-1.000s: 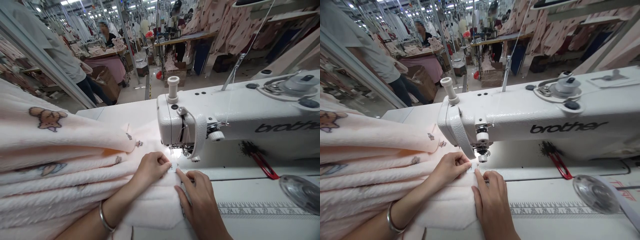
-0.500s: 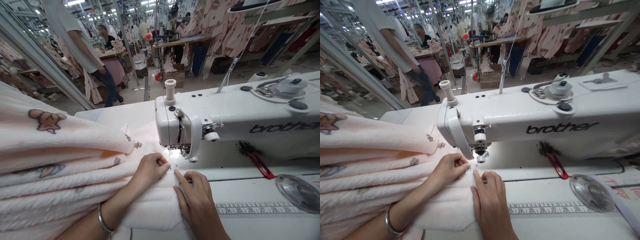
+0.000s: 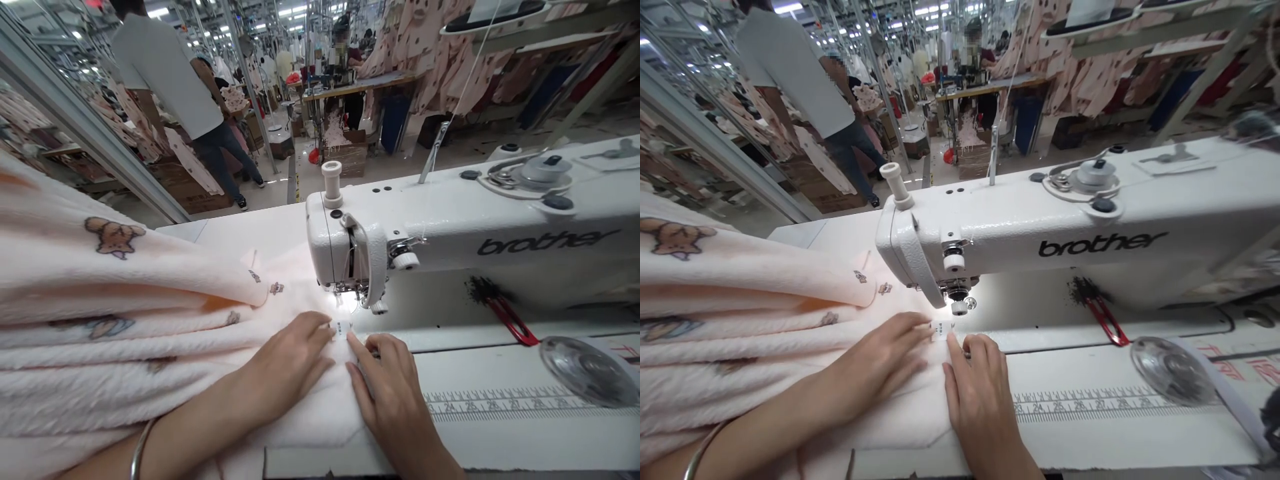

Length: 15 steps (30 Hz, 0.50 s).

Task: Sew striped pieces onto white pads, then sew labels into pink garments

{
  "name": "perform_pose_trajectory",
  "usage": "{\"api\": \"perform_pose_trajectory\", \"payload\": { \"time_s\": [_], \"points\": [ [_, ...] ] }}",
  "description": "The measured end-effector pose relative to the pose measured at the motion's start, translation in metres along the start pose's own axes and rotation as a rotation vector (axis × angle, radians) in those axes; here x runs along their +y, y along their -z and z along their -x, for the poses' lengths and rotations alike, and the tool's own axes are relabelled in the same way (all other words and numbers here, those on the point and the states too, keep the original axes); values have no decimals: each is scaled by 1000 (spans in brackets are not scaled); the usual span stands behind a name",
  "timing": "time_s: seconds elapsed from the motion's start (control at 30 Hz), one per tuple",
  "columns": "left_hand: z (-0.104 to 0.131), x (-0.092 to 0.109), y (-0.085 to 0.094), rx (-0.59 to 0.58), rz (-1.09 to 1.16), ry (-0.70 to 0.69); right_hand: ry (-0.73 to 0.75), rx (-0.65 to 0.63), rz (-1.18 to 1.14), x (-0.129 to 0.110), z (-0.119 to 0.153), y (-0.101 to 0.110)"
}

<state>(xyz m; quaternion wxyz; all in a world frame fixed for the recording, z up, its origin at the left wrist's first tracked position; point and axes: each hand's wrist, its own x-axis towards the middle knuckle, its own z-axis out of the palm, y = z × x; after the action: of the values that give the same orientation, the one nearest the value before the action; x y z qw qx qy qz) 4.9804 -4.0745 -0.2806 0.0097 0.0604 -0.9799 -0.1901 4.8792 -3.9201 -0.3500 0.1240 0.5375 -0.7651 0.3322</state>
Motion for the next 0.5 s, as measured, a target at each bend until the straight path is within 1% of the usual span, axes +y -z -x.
{"api": "perform_pose_trajectory", "payload": {
  "time_s": [0.07, 0.17, 0.3, 0.5],
  "points": [
    [6, 0, -3, -55, -90, -132, -4, -13, -4, 1, 1, 0],
    [9, -3, -13, -101, -212, -236, -4, -21, -5, 1, 2, -1],
    [10, -10, -20, -95, -278, -273, -5, -26, -2, 1, 2, -2],
    [12, -16, -20, -105, -268, -261, 0, -8, 6, 1, 0, -2]
  ]
}}
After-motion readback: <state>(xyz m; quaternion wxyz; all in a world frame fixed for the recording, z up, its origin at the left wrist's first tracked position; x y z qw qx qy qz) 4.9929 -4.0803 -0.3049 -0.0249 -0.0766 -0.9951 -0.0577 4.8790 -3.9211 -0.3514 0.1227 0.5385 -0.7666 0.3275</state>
